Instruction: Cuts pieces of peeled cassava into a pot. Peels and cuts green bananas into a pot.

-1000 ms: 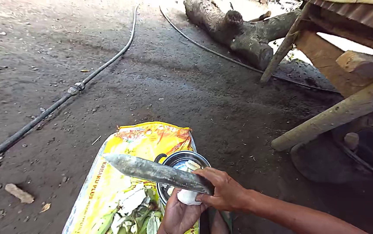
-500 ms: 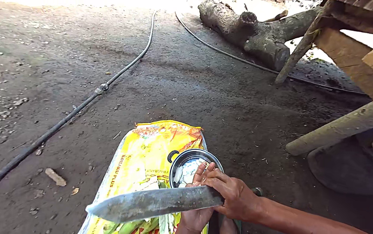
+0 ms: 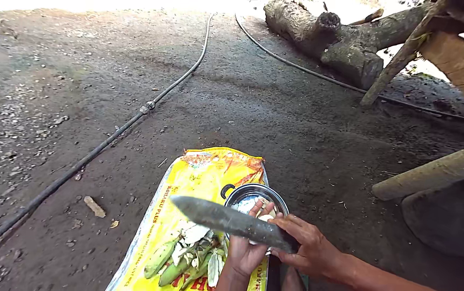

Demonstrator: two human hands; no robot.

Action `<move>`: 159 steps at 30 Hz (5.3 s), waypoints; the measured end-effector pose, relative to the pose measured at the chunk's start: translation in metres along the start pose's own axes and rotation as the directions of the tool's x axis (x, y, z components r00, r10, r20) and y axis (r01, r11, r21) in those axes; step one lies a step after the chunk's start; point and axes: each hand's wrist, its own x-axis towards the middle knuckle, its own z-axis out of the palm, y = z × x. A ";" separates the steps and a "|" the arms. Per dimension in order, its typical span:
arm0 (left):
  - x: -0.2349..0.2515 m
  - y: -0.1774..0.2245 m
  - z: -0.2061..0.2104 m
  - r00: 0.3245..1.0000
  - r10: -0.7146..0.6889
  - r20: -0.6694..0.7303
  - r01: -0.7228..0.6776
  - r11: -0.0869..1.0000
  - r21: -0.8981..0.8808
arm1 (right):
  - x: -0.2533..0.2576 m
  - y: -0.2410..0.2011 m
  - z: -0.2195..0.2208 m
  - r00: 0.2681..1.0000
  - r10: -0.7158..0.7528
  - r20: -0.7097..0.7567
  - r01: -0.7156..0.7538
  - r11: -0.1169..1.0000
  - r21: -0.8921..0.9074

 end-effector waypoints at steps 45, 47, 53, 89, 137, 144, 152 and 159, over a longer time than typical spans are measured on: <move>-0.005 0.012 0.030 0.903 0.362 -0.232 -0.364 0.931 0.038 | -0.004 -0.016 0.017 0.968 0.008 0.249 -0.110 0.911 0.397; -0.007 0.008 0.037 0.850 0.429 -0.307 -0.414 0.903 0.116 | -0.008 -0.015 0.020 0.962 0.062 0.266 -0.175 0.887 0.427; -0.008 0.004 0.057 0.731 0.576 -0.367 -0.459 0.812 0.362 | -0.009 -0.014 0.015 0.871 0.183 0.456 -0.473 0.561 0.679; 0.000 -0.008 0.029 0.676 0.712 -0.190 -0.637 0.694 0.336 | 0.000 -0.019 0.031 0.928 0.168 0.331 -0.342 0.737 0.584; -0.004 0.019 0.025 0.921 0.381 0.085 -0.390 0.888 0.242 | 0.006 -0.012 0.019 0.965 0.026 0.259 -0.139 0.894 0.427; -0.013 0.003 0.038 0.912 0.408 -0.043 -0.406 0.913 0.048 | 0.007 -0.007 0.024 0.976 0.020 0.217 -0.121 0.878 0.464; -0.017 -0.007 0.035 0.896 0.441 -0.048 -0.439 0.897 0.048 | 0.010 -0.007 0.025 0.982 0.040 0.184 -0.118 0.892 0.436; -0.018 -0.003 0.033 0.904 0.428 -0.020 -0.426 0.903 0.047 | 0.012 -0.009 0.024 0.980 0.064 0.191 -0.140 0.896 0.421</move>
